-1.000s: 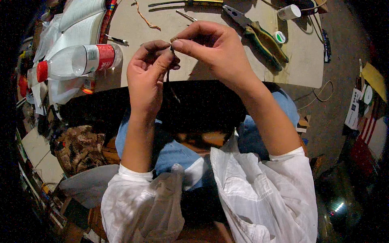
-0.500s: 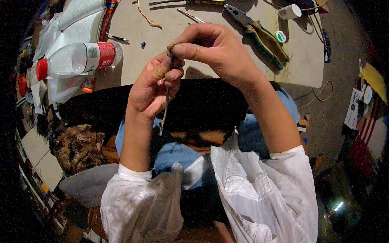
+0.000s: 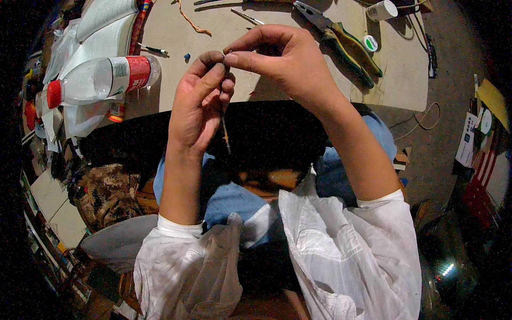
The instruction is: The person sits on the floor and uses a screwdriver to adjust a small component on a wire, then uses pliers to strip the wire insulation. They continue to twist and connect the exposed wires by hand.
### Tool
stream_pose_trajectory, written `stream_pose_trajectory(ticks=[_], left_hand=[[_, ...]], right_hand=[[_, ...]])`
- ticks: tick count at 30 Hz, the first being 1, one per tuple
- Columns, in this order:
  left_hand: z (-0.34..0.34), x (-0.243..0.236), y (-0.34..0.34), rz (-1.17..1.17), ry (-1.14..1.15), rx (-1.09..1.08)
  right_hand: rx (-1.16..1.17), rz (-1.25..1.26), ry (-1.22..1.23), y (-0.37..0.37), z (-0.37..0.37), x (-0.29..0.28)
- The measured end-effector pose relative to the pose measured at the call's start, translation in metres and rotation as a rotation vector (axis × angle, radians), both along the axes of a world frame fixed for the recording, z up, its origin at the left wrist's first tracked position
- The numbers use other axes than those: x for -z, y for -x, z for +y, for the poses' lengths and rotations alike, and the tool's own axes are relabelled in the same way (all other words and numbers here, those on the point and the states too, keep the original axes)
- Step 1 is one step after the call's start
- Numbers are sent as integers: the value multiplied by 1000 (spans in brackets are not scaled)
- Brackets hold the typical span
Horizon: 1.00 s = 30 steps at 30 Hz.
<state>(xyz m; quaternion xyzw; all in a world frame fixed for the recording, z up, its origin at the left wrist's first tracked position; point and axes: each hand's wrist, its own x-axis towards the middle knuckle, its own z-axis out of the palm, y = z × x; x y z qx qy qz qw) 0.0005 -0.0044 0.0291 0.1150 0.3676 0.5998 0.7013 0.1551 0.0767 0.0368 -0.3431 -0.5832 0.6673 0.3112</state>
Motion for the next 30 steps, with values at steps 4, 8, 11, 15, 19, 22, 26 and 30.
stream_pose_trajectory(ticks=[4, 8, 11, 15, 19, 22, 26, 30], left_hand=[[1, 2, -1, 53, 29, -22], [2, 1, -1, 107, 55, -24], [2, 4, -3, 139, 43, -65], [3, 3, -5, 222, 12, -128], [4, 3, -8, 429, -56, -174], [4, 0, -10, 525, -68, -197], [2, 1, -10, 607, -106, -217], [3, 2, -11, 606, -124, -183]], right_hand=[[7, -1, 38, 1, -3, -2], [-4, -19, -12, 0, -2, 0], [-6, -40, -18, 0, -2, -1], [26, -37, 1, 2, -4, -1], [37, -40, 54, 1, -3, 7], [40, -38, 144, 1, -4, 5], [21, -20, 207, 1, -3, 5], [12, -10, 277, -3, -1, 5]])
